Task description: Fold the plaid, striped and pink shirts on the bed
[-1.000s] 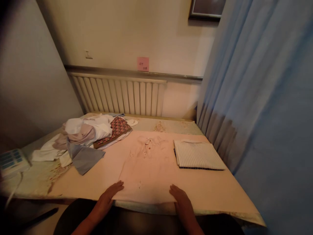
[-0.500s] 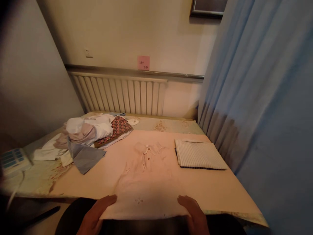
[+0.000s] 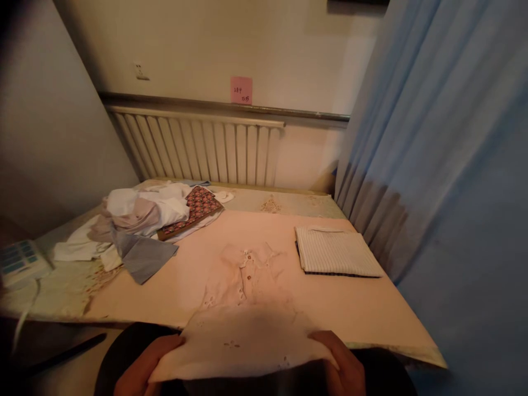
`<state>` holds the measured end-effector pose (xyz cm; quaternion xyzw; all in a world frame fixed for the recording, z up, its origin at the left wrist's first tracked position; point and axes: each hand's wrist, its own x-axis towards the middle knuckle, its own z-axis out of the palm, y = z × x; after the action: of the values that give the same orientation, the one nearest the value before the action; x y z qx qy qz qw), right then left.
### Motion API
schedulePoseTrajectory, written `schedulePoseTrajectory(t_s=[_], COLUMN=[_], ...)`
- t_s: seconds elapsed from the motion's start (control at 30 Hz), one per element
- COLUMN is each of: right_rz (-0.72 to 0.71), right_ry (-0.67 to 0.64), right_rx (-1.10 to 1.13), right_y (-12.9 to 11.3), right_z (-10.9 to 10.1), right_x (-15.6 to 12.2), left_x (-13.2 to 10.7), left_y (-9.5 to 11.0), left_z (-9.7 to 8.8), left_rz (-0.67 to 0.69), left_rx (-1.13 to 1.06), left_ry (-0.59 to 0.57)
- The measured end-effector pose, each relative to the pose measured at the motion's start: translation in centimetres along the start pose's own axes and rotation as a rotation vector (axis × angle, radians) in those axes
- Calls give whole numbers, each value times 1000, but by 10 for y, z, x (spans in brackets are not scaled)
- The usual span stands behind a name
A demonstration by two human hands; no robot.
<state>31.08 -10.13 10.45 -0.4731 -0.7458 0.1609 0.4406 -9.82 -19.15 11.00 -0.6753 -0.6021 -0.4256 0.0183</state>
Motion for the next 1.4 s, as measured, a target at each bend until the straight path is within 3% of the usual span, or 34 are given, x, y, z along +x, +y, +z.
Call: schedulePoseTrajectory(t_s=[0.23, 0.33, 0.47, 0.6, 0.77, 0.87, 1.0, 1.4], right_rz=[86, 161, 256, 318, 403, 427, 423, 374], right_ry=[158, 230, 217, 185, 11, -63, -124, -119], right_rx=[50, 79, 123, 146, -56, -132, -210, -416], right_y=[-10, -11, -3, 23, 80, 108, 124, 121], right_z=[12, 22, 42, 81, 146, 171, 179, 178], right_x=[42, 68, 114, 175, 232, 241, 237, 232], left_x=[39, 67, 114, 167, 218, 229, 230, 230], left_y=[0, 2, -6, -39, -97, -123, -138, -131], left_z=[13, 20, 36, 71, 135, 161, 171, 173], left_rz=[-25, -121, -279, -449, -606, -640, -657, -690], left_rx=[-57, -85, -122, -89, 156, 168, 155, 236], left_ry=[53, 86, 108, 34, -227, -307, -362, -322])
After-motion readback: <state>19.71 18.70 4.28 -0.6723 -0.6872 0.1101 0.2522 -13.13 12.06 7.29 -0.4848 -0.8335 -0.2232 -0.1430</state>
